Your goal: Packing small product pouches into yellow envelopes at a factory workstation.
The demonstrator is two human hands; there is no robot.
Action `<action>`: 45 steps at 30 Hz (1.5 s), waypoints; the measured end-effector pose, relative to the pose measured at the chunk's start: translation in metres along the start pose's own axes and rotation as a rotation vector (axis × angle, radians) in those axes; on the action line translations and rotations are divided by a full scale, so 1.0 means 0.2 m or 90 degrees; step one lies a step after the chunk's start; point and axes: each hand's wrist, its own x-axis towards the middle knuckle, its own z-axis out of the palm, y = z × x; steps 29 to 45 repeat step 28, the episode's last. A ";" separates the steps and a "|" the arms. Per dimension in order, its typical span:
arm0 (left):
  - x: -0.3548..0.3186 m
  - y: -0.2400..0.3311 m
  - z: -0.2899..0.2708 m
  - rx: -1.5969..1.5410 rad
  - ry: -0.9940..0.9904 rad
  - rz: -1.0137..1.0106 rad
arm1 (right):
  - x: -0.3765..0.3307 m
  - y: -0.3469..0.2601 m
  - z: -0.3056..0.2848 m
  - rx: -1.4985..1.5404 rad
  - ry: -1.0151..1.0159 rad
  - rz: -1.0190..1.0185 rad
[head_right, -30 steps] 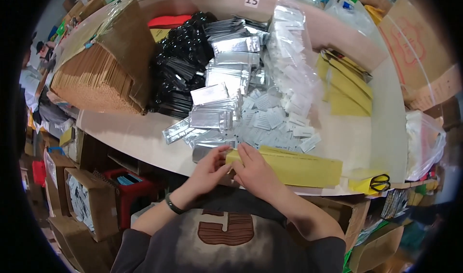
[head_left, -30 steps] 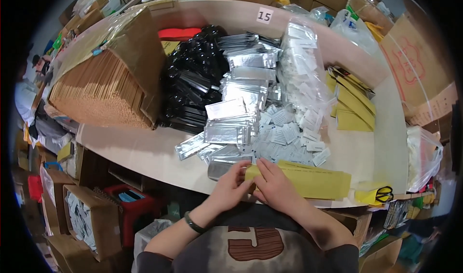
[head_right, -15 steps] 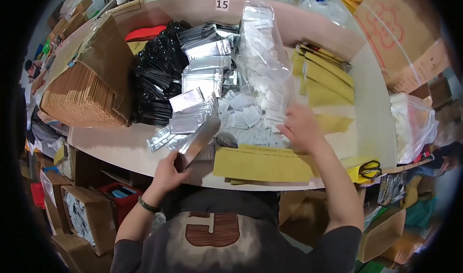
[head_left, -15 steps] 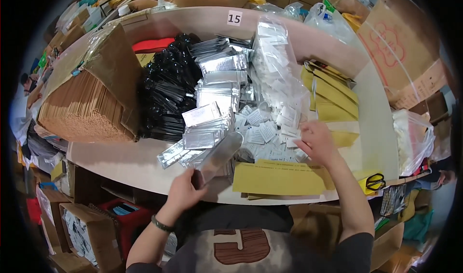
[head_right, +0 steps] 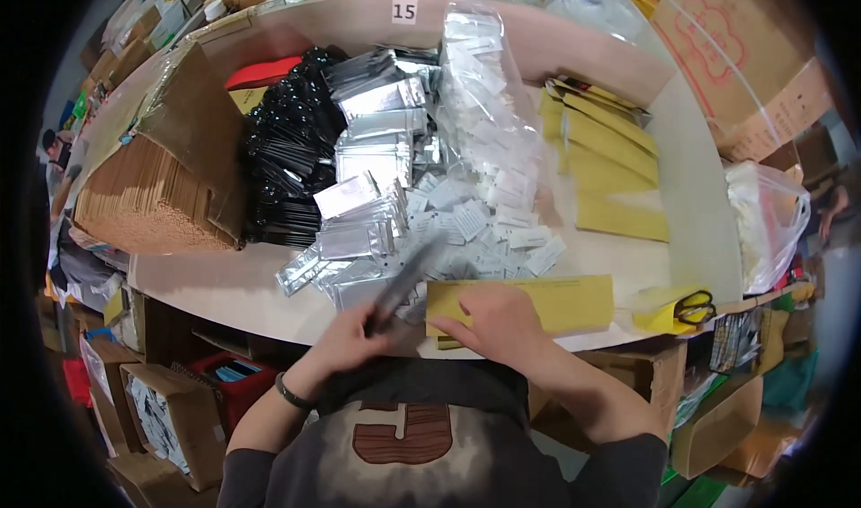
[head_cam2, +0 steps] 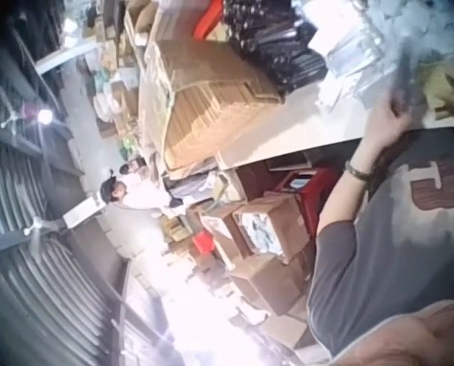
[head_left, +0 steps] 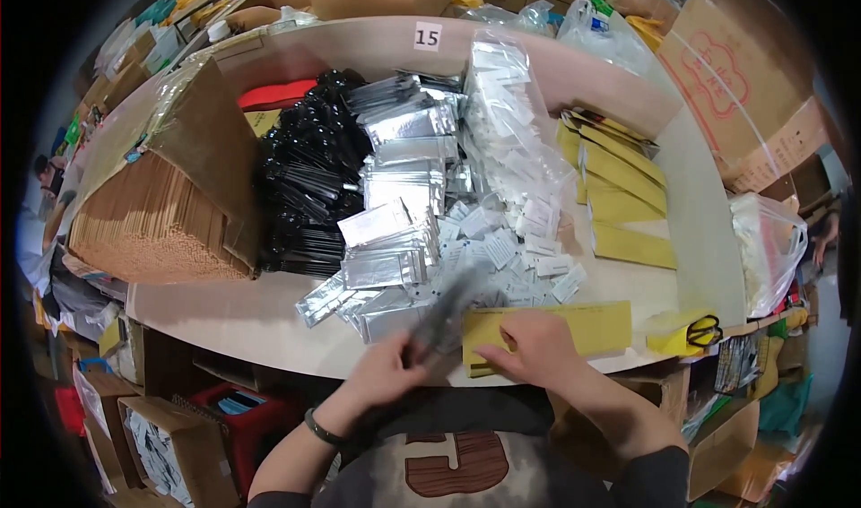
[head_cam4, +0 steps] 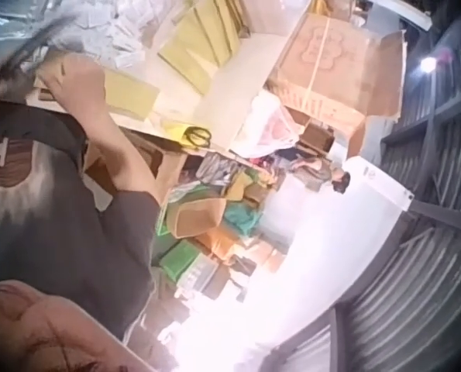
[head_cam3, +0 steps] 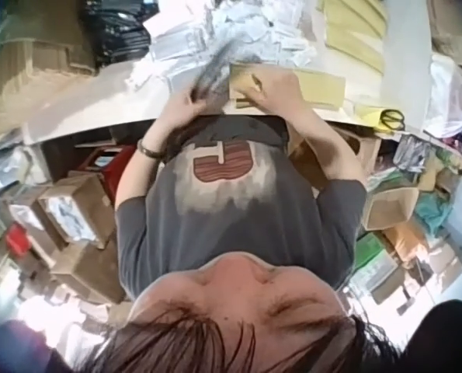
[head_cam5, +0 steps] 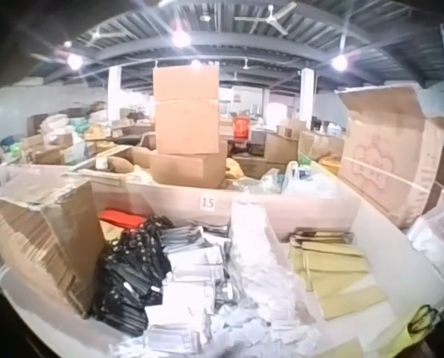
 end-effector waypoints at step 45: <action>-0.21 -0.12 -0.16 0.384 0.019 0.113 | 0.11 -0.05 0.30 0.013 -0.073 0.166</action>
